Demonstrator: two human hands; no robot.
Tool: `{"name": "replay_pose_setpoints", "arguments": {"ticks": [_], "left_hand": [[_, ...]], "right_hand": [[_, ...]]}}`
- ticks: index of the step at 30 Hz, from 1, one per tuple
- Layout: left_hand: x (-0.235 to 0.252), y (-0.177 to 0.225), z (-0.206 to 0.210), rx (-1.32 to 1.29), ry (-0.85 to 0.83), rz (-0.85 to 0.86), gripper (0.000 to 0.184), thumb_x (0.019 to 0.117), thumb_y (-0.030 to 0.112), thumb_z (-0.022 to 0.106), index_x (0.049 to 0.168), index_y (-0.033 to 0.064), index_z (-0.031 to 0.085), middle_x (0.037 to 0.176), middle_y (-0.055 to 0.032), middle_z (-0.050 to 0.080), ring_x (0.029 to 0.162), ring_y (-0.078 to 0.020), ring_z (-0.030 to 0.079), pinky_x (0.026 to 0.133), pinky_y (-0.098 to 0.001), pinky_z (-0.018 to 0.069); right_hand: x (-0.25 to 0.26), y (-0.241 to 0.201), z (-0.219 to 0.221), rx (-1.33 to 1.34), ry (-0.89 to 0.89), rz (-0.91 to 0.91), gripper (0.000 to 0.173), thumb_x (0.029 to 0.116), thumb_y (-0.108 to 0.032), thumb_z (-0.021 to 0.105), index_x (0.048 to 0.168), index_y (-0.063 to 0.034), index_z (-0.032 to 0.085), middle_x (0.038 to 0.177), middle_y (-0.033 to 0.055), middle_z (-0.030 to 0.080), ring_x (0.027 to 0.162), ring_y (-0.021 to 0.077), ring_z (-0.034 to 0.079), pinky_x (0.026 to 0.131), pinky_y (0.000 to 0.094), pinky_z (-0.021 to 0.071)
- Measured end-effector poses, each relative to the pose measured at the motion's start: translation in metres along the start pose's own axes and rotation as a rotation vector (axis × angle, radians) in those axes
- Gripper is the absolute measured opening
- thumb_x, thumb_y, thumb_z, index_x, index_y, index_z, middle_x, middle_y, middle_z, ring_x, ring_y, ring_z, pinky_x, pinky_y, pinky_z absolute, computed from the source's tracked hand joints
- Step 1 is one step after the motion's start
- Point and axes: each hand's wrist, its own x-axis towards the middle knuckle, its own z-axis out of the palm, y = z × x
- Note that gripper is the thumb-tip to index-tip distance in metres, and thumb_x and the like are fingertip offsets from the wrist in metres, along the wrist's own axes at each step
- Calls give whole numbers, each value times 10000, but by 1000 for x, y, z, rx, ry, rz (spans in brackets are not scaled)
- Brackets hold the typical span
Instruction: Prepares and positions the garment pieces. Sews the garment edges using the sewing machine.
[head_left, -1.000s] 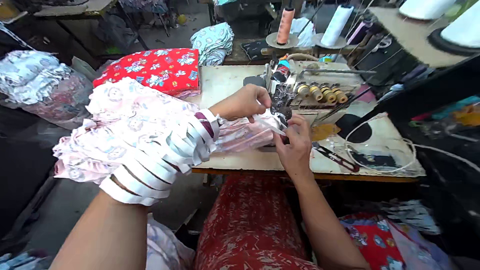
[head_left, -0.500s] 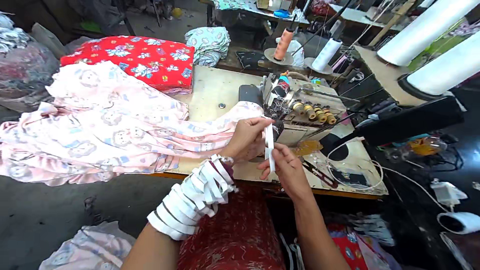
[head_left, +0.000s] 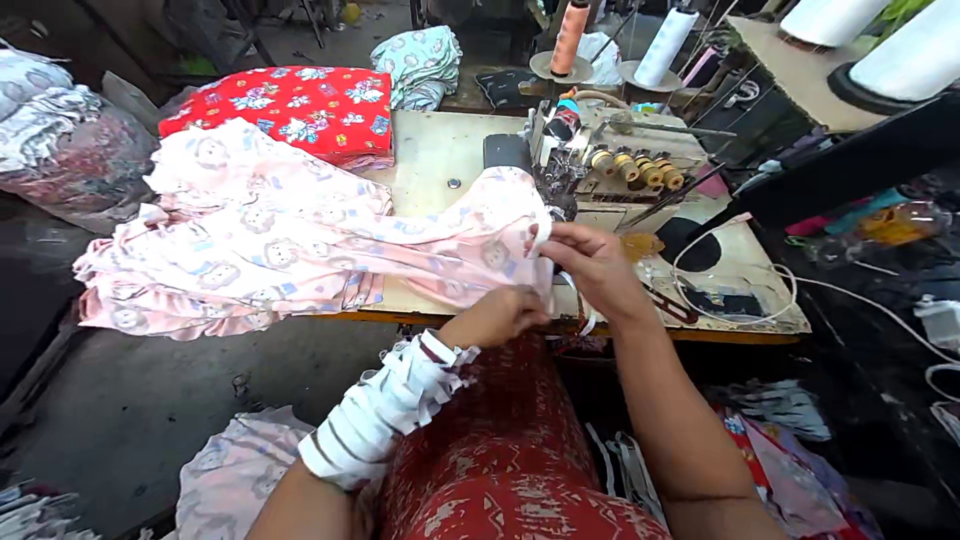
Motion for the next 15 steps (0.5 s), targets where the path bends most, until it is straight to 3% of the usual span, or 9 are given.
{"name": "replay_pose_setpoints", "arguments": {"ticks": [2, 4, 6, 7, 9, 10, 13, 14, 15], "left_hand": [[-5, 37, -24, -87, 84, 85, 281, 1048, 146, 537, 954, -63, 700, 885, -140, 661, 773, -150, 618, 736, -274, 521], [-9, 51, -38, -105, 368, 163, 217, 1029, 93, 559, 912, -48, 674, 808, -80, 615, 696, -70, 574, 654, -199, 500], [-8, 43, -38, -63, 625, 198, 118, 965, 73, 666, 921, -37, 669, 841, -72, 612, 759, -71, 591, 704, -189, 516], [-12, 35, -36, 2, 676, 161, 179, 918, 111, 740, 981, -31, 652, 926, -108, 637, 858, -129, 625, 781, -249, 537], [-29, 19, -44, 102, 554, -31, 466, 861, 171, 815, 1212, -42, 595, 1163, -190, 648, 1074, -277, 650, 947, -443, 543], [-41, 15, -58, 88, 449, -144, 454, 867, 149, 807, 1231, -34, 607, 1118, -176, 673, 1006, -266, 676, 899, -460, 566], [-64, 15, -130, 48, 161, -241, 114, 888, 84, 742, 983, 25, 723, 819, -30, 693, 703, -72, 633, 659, -260, 544], [-64, 19, -152, 160, 212, -229, 82, 895, 41, 715, 972, 19, 729, 834, -54, 700, 713, -107, 643, 664, -286, 551], [-61, 23, -167, 293, 326, -249, 123, 910, -5, 695, 1030, -24, 715, 927, -140, 712, 805, -225, 673, 749, -407, 566]], "right_hand": [[-2, -8, -21, -47, -176, 1, 391, 865, -241, 758, 1216, -78, 706, 1086, -33, 756, 991, 58, 701, 883, 266, 586], [-5, -13, -20, -192, -253, 11, 341, 819, -203, 805, 1111, -42, 731, 986, -52, 750, 922, 8, 690, 853, 227, 585], [-2, -15, -7, -308, -192, -12, 157, 853, -99, 771, 988, -22, 748, 855, -45, 728, 779, -27, 657, 736, 185, 566], [1, -18, -6, -310, -144, -34, 100, 864, -48, 747, 961, -23, 745, 821, -45, 717, 734, -31, 640, 697, 178, 556], [10, -27, -15, -244, -60, -88, 94, 877, -19, 732, 959, -54, 760, 822, -65, 732, 712, -27, 653, 673, 177, 570], [16, -32, -21, -209, -24, -119, 101, 873, -15, 735, 949, -75, 763, 819, -84, 733, 704, -33, 653, 662, 168, 570], [31, -38, -26, -205, 49, -158, 108, 865, -11, 745, 939, -89, 762, 836, -101, 736, 740, -37, 667, 706, 163, 577], [37, -36, -20, -219, 90, -140, 77, 873, -32, 744, 936, -76, 754, 822, -91, 725, 725, -35, 655, 695, 166, 568], [42, -33, -10, -228, 131, -112, 59, 897, -63, 738, 956, -58, 746, 817, -71, 715, 712, -30, 643, 684, 173, 563]]}}
